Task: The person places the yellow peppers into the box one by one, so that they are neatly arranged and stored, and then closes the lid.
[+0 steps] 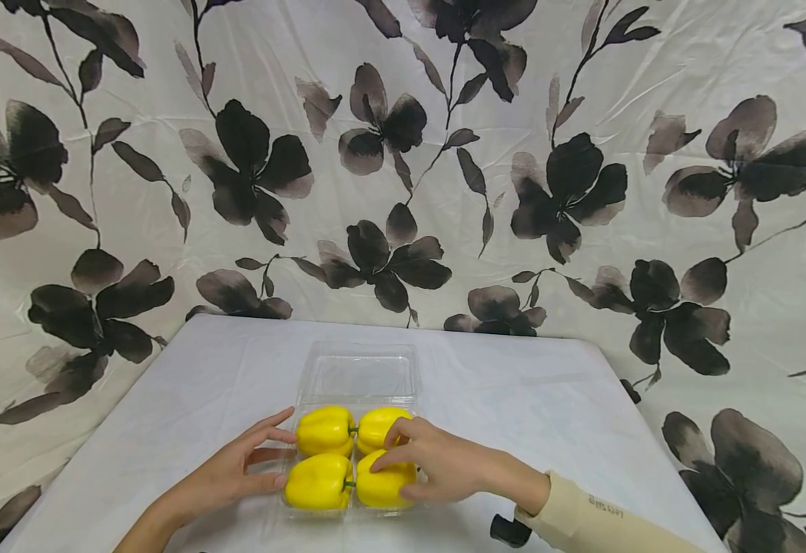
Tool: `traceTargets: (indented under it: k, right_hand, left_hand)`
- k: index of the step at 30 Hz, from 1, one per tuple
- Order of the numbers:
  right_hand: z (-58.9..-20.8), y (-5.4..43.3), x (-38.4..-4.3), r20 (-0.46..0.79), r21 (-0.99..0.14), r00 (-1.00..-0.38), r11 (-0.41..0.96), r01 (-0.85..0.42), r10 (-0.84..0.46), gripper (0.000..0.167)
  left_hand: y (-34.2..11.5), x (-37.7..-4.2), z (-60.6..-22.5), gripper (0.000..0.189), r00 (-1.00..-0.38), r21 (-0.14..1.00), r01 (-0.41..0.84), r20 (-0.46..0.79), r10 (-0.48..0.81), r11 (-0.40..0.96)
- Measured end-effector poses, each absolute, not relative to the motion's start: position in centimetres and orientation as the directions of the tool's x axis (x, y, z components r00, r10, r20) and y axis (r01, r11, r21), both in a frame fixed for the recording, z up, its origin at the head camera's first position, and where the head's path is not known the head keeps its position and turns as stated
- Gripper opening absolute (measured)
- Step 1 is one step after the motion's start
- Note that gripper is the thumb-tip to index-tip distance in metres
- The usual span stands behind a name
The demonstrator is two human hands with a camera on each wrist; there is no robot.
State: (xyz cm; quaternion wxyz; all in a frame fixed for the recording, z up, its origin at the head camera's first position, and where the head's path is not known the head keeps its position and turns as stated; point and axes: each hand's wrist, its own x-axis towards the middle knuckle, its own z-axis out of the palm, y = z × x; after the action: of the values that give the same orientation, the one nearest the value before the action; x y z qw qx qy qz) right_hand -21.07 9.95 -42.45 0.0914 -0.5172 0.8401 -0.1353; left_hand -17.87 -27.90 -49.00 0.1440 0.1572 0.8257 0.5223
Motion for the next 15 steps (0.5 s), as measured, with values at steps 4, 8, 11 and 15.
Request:
traceTargets:
  k: [4, 8, 11, 15]
  right_hand:
    - [-42.38, 9.91, -21.15, -0.025, -0.32, -0.44, 0.424, -0.847, -0.898, 0.043]
    - [-42.42, 9.8, -21.0, -0.021, -0.323, -0.445, 0.428, -0.844, -0.895, 0.043]
    - [-42.49, 9.69, -20.78, -0.019, -0.324, -0.454, 0.435, -0.84, -0.891, 0.043]
    - [-42.5, 9.51, -20.48, -0.025, -0.323, -0.471, 0.453, -0.831, -0.882, 0.043]
  left_hand:
    - [-27.91, -17.81, -49.05, 0.047, -0.908, 0.908, 0.115, -0.067, 0.413, 0.402]
    - [-27.95, -17.76, -49.08, 0.046, -0.904, 0.909, 0.13, -0.055, 0.424, 0.397]
    - [-27.98, -17.74, -49.11, 0.046, -0.901, 0.91, 0.138, -0.049, 0.431, 0.392]
    - [-28.02, -17.75, -49.16, 0.045, -0.901, 0.911, 0.136, -0.049, 0.431, 0.389]
